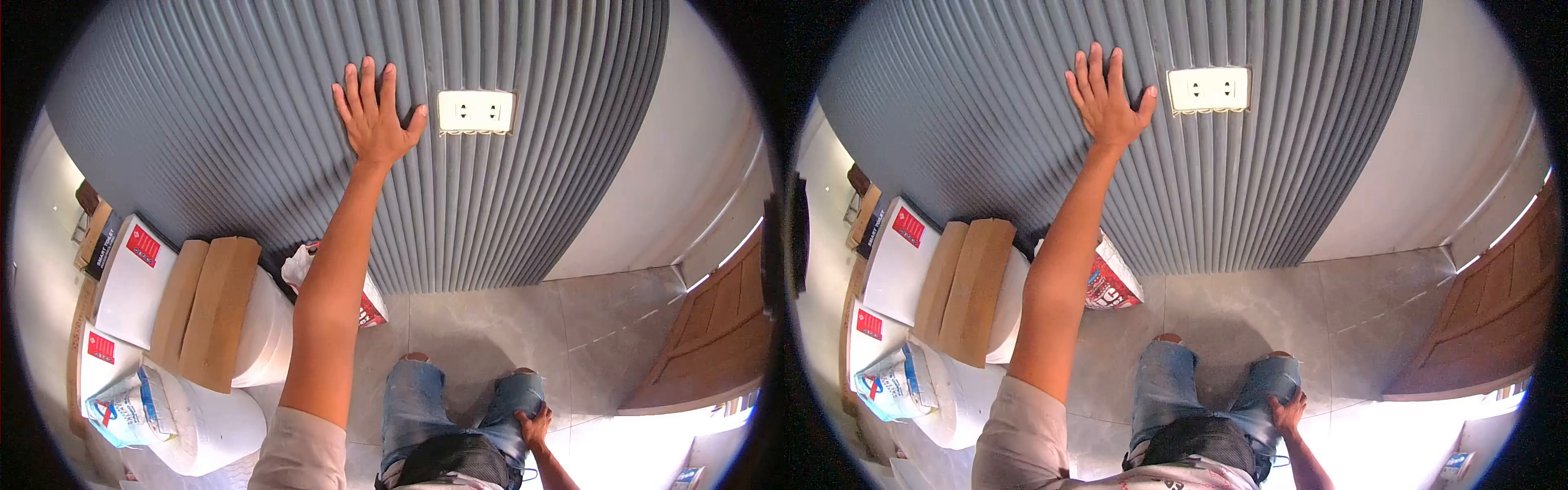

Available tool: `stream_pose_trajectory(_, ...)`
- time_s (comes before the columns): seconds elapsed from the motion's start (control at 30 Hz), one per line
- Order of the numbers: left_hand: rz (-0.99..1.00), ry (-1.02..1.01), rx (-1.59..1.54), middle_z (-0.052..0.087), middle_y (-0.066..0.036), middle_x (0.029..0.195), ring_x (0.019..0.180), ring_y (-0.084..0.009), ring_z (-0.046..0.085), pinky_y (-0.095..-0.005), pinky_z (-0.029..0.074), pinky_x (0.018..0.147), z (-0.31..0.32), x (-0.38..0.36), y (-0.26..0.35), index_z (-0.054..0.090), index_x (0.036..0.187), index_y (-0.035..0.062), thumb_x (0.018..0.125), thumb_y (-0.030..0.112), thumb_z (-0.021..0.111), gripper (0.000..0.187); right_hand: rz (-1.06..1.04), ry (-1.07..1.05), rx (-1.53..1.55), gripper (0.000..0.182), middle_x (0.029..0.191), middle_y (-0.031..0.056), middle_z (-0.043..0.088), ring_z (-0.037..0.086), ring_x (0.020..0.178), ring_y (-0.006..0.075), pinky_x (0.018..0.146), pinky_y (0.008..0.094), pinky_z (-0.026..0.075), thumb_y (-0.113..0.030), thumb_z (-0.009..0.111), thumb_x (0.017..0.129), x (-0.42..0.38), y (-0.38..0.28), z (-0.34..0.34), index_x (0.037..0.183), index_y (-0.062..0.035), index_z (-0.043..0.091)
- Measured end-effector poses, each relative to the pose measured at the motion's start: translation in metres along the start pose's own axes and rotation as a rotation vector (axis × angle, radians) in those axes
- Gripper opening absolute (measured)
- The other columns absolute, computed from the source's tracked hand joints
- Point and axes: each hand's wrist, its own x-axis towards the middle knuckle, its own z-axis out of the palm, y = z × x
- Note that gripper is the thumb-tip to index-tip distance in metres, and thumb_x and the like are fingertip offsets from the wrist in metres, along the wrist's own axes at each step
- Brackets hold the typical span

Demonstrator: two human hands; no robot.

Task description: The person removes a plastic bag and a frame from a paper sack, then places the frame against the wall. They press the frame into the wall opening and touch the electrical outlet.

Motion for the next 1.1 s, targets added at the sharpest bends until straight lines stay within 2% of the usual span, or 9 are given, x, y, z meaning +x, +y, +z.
stream_pose_trajectory(0.07,0.013,0.056,0.004,0.026,-0.017,0.144,0.135,-0.0357,0.017,-0.0519,0.007,0.109,-0.002,-0.001,0.001,0.039,0.134,0.0053,0.078,0.049,0.054,0.072,-0.014,0.026,-0.029,0.09,0.131,0.0257,0.033,0.033,0.121,0.0421,0.101,0.048,0.031,-0.042,0.071,0.061,-0.003,0.009,0.005,0.132,0.001,0.035)
stream_pose_trajectory(0.13,0.001,0.039,0.008,0.027,-0.017,0.144,0.135,-0.0356,0.017,-0.052,0.007,0.109,-0.003,-0.002,0.001,0.04,0.134,0.0058,0.078,0.049,0.054,0.072,-0.486,0.142,-0.338,0.076,0.125,0.0239,0.043,0.041,0.116,0.0383,0.098,0.0466,0.034,-0.031,0.07,0.066,0.008,-0.009,-0.001,0.128,0.0001,0.04)
stream_pose_trajectory(0.17,-0.01,0.029,0.019,0.027,-0.017,0.144,0.135,-0.0356,0.016,-0.0521,0.007,0.109,-0.002,-0.001,0.001,0.04,0.133,0.0062,0.078,0.049,0.054,0.072,-0.632,0.061,-0.162,0.067,0.12,0.023,0.048,0.045,0.113,0.0369,0.096,0.0446,0.037,-0.024,0.069,0.067,0.026,-0.031,-0.005,0.125,-0.0022,0.044)
stream_pose_trajectory(0.27,-0.008,0.04,0.011,0.027,-0.016,0.144,0.135,-0.0356,0.017,-0.0522,0.007,0.109,-0.003,0.0,0.002,0.039,0.134,0.0072,0.077,0.05,0.055,0.073,-0.711,-0.175,0.248,0.046,0.097,0.0191,0.064,0.061,0.096,0.0325,0.085,0.0383,0.047,-0.007,0.063,0.073,0.032,-0.181,-0.061,0.117,-0.0013,0.052)
stream_pose_trajectory(0.33,-0.016,0.031,0.02,0.027,-0.016,0.144,0.135,-0.0353,0.016,-0.0521,0.007,0.109,-0.003,-0.002,0.002,0.039,0.134,0.0079,0.076,0.05,0.055,0.074,-1.092,-0.096,0.087,0.042,0.1,0.0196,0.063,0.061,0.096,0.0287,0.084,0.0355,0.047,-0.007,0.059,0.077,0.053,-0.265,-0.095,0.119,-0.006,0.055)
stream_pose_trajectory(0.37,-0.023,0.031,0.033,0.027,-0.015,0.144,0.135,-0.0351,0.016,-0.052,0.007,0.109,-0.001,-0.001,0.002,0.039,0.134,0.0085,0.075,0.051,0.056,0.074,-1.061,-0.091,0.132,0.045,0.105,0.0191,0.062,0.061,0.093,0.0313,0.084,0.0391,0.047,-0.004,0.057,0.076,0.034,-0.32,-0.123,0.121,-0.0082,0.054)
stream_pose_trajectory(0.5,-0.04,0.019,0.041,0.027,-0.014,0.144,0.136,-0.0345,0.017,-0.0518,0.007,0.11,0.0,-0.002,0.001,0.039,0.134,0.0095,0.074,0.052,0.057,0.075,-1.582,0.258,0.002,0.05,0.101,0.0196,0.059,0.057,0.094,0.035,0.086,0.0411,0.046,-0.001,0.053,0.076,0.05,-0.459,-0.167,0.125,-0.0067,0.05)
stream_pose_trajectory(0.7,-0.05,0.036,0.007,0.028,-0.013,0.144,0.136,-0.0332,0.018,-0.0514,0.009,0.11,-0.001,-0.002,0.002,0.039,0.134,0.0109,0.072,0.05,0.06,0.077,-1.633,0.257,-0.024,0.055,0.095,0.0191,0.058,0.058,0.09,0.0345,0.084,0.0421,0.047,0.002,0.052,0.072,0.048,-0.537,-0.189,0.126,-0.0073,0.05)
stream_pose_trajectory(1.1,-0.049,0.034,0.007,0.026,-0.012,0.145,0.136,-0.032,0.017,-0.0511,0.007,0.11,-0.001,-0.002,0.002,0.035,0.137,0.0132,0.074,0.051,0.058,0.077,-1.625,0.402,-0.192,0.061,0.101,0.0206,0.058,0.062,0.087,0.0329,0.079,0.0402,0.051,-0.002,0.052,0.072,0.056,-0.552,-0.194,0.13,-0.0188,0.049)
